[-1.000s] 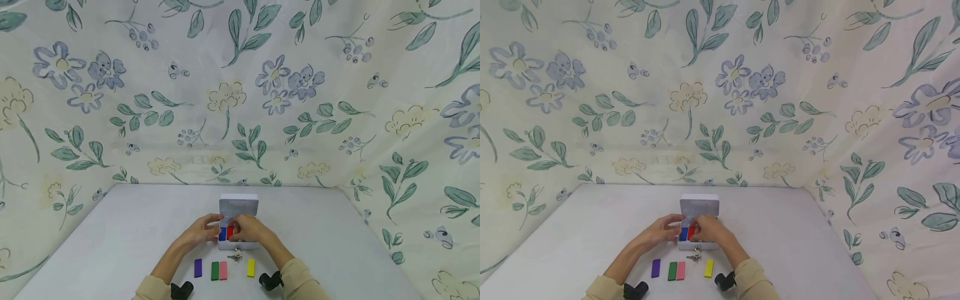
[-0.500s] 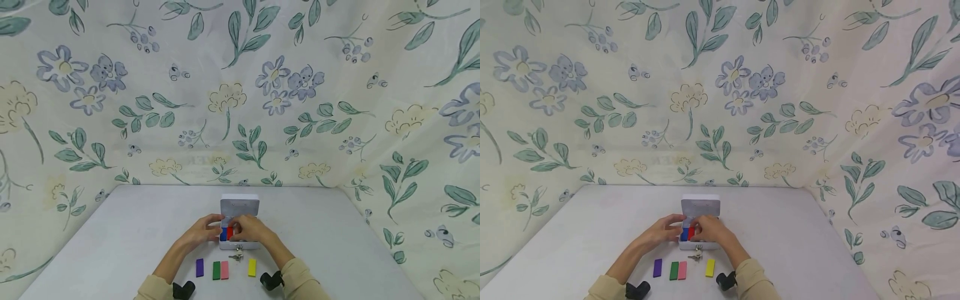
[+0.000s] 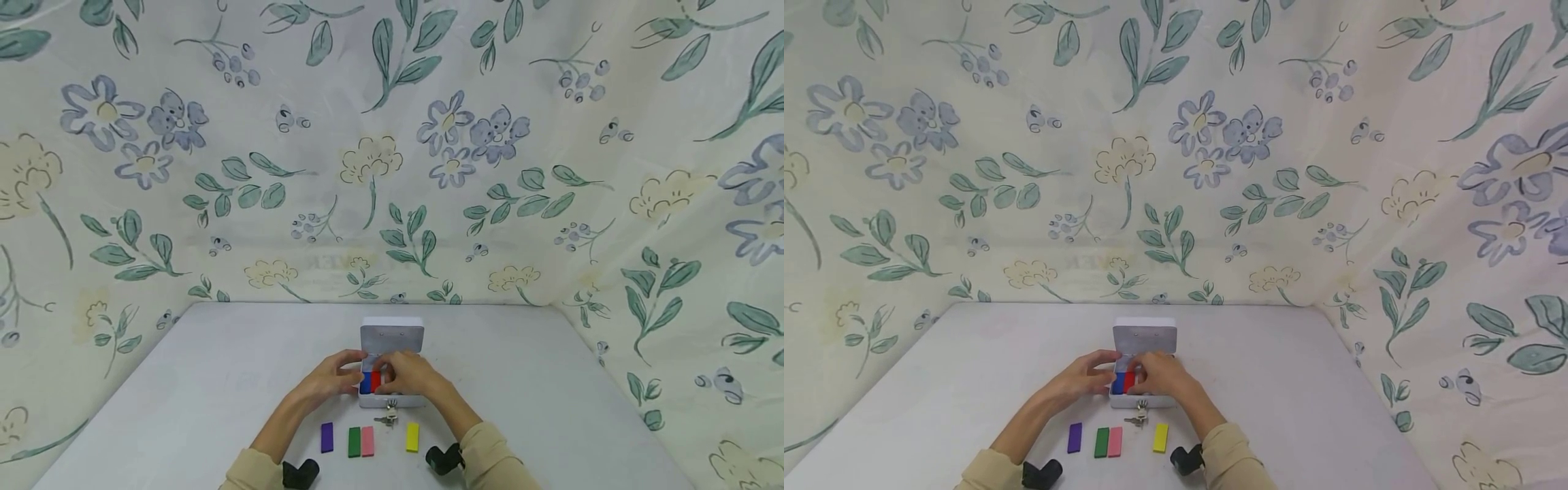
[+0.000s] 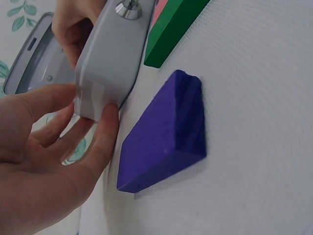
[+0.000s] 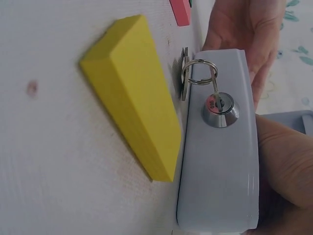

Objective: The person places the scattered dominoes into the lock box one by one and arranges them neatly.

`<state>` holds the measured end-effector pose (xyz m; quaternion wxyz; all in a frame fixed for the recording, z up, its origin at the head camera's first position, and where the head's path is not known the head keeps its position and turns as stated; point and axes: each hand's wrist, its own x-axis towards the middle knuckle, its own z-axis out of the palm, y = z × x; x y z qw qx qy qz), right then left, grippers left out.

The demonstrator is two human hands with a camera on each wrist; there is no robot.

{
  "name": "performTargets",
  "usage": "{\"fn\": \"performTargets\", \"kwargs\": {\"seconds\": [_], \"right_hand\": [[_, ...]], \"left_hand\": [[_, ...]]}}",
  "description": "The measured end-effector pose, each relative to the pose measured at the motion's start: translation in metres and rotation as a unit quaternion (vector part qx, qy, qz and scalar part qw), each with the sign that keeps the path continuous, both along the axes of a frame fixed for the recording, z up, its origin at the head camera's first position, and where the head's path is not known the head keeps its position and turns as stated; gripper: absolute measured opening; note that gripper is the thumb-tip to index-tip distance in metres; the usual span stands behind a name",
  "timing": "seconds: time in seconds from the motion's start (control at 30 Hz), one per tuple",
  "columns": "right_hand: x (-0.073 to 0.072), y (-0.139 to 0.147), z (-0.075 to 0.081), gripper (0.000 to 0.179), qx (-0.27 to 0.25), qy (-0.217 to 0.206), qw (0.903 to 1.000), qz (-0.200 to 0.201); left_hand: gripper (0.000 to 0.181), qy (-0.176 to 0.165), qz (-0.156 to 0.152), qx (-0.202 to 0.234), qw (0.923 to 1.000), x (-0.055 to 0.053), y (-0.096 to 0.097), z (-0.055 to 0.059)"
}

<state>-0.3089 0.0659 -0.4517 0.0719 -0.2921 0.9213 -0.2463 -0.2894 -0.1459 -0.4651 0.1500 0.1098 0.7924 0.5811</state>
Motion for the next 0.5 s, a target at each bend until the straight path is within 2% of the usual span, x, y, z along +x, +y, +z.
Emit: {"fn": "performTargets", "kwargs": {"seconds": [0.2,0.3,0.5], "right_hand": [[0.0,0.003,-0.002,0.048,-0.038,-0.023,0.999,-0.004],[0.0,0.008,0.0,0.047,-0.065,-0.027,0.9975,0.0],[0.004,0.018,0.008,0.045,-0.083,-0.023,0.9963,0.006]], "left_hand": [[0.052,0.0,-0.008,0.009,0.9999,-0.001,-0.001,-0.003],[0.052,0.0,-0.008,0.01,0.9999,-0.002,-0.001,-0.002],[0.052,0.0,-0.006,0.009,0.9999,-0.002,-0.001,-0.003]]}}
